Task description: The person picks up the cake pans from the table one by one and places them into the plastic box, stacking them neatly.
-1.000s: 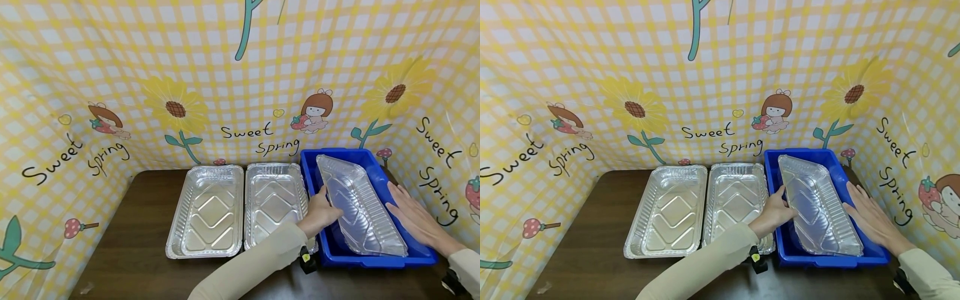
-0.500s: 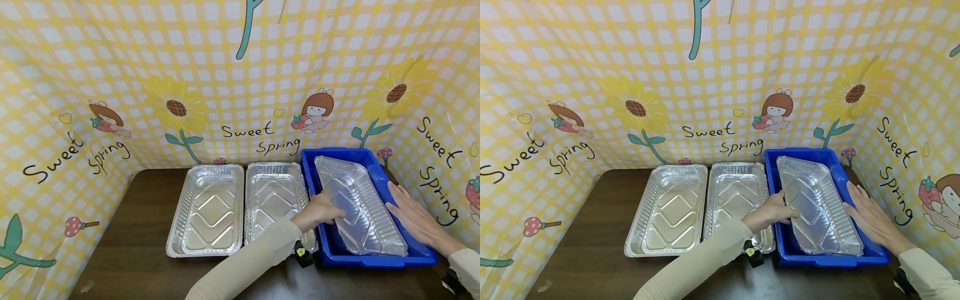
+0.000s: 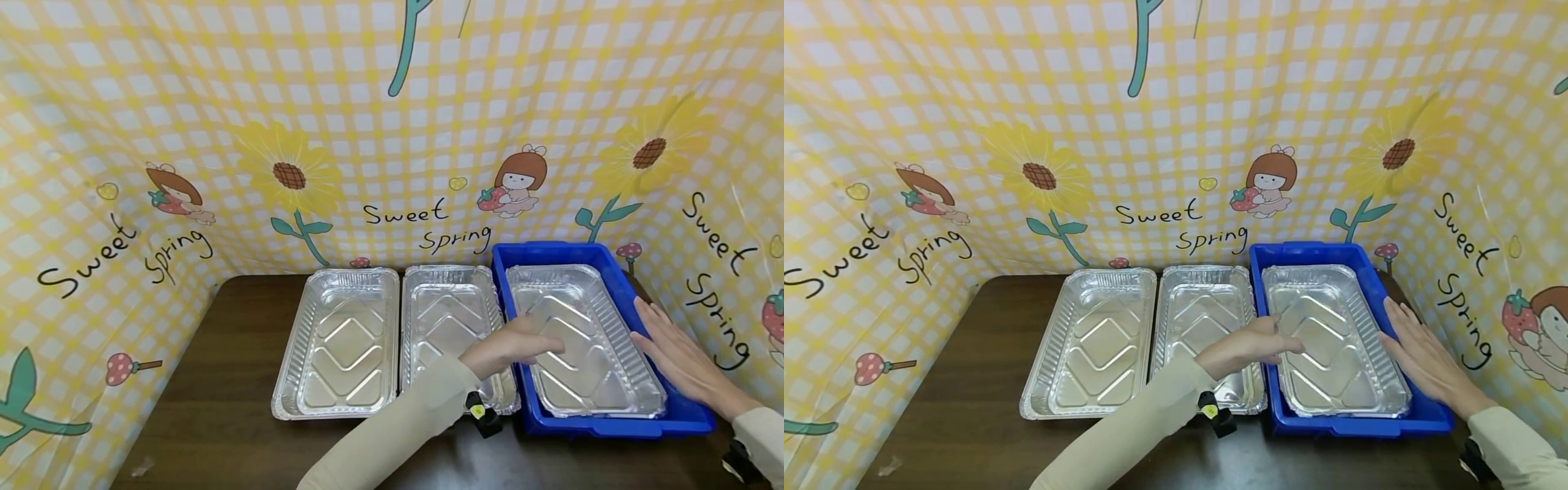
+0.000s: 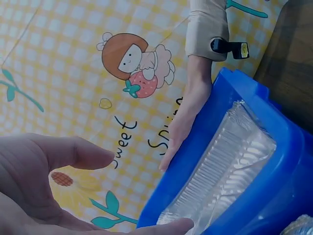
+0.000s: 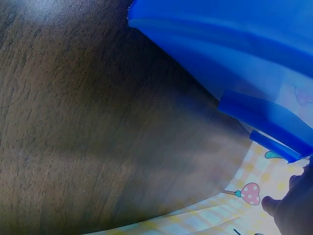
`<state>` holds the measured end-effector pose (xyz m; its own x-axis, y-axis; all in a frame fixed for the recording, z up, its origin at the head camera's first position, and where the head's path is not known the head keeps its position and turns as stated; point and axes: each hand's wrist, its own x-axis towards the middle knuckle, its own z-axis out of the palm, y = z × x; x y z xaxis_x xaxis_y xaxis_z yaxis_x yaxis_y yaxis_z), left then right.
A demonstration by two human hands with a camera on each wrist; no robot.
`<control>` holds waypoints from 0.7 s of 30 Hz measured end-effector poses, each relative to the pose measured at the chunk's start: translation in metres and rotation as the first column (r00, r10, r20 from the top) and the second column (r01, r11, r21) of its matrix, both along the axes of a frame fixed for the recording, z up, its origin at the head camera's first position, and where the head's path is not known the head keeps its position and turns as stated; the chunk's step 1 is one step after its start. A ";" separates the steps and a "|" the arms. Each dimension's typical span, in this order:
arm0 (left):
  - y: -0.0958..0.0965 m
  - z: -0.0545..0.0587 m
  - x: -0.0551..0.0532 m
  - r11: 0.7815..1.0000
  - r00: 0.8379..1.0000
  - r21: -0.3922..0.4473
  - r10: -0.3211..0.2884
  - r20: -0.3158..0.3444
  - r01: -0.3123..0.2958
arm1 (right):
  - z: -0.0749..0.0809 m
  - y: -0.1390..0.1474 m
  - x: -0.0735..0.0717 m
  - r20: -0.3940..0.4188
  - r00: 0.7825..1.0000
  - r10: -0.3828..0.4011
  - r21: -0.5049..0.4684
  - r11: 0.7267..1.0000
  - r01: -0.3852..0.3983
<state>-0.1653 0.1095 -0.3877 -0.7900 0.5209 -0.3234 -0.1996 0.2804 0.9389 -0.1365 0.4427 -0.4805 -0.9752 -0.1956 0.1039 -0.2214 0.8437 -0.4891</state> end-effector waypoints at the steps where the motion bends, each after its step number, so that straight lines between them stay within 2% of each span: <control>1: -0.001 0.000 0.000 1.000 1.000 0.002 0.000 -0.014 0.000 | 0.000 0.000 0.000 -0.006 1.000 -0.002 0.006 1.000 0.002; 5: -0.007 0.002 0.001 1.000 0.996 -0.020 -0.009 -0.087 0.007 | 0.000 -0.001 -0.001 -0.014 1.000 -0.005 0.013 1.000 0.005; 10: -0.012 0.006 0.002 0.998 0.992 -0.056 -0.006 -0.124 -0.001 | 0.001 -0.001 0.000 -0.006 1.000 -0.003 0.012 1.000 0.003; 17: -0.023 0.005 0.003 1.000 0.988 0.004 0.018 -0.152 -0.018 | 0.000 -0.001 -0.001 0.005 1.000 -0.005 0.015 1.000 0.005; 21: -0.034 0.001 0.003 0.997 0.991 0.077 0.015 -0.135 -0.004 | -0.001 -0.001 0.000 -0.004 1.000 0.005 0.013 1.000 -0.005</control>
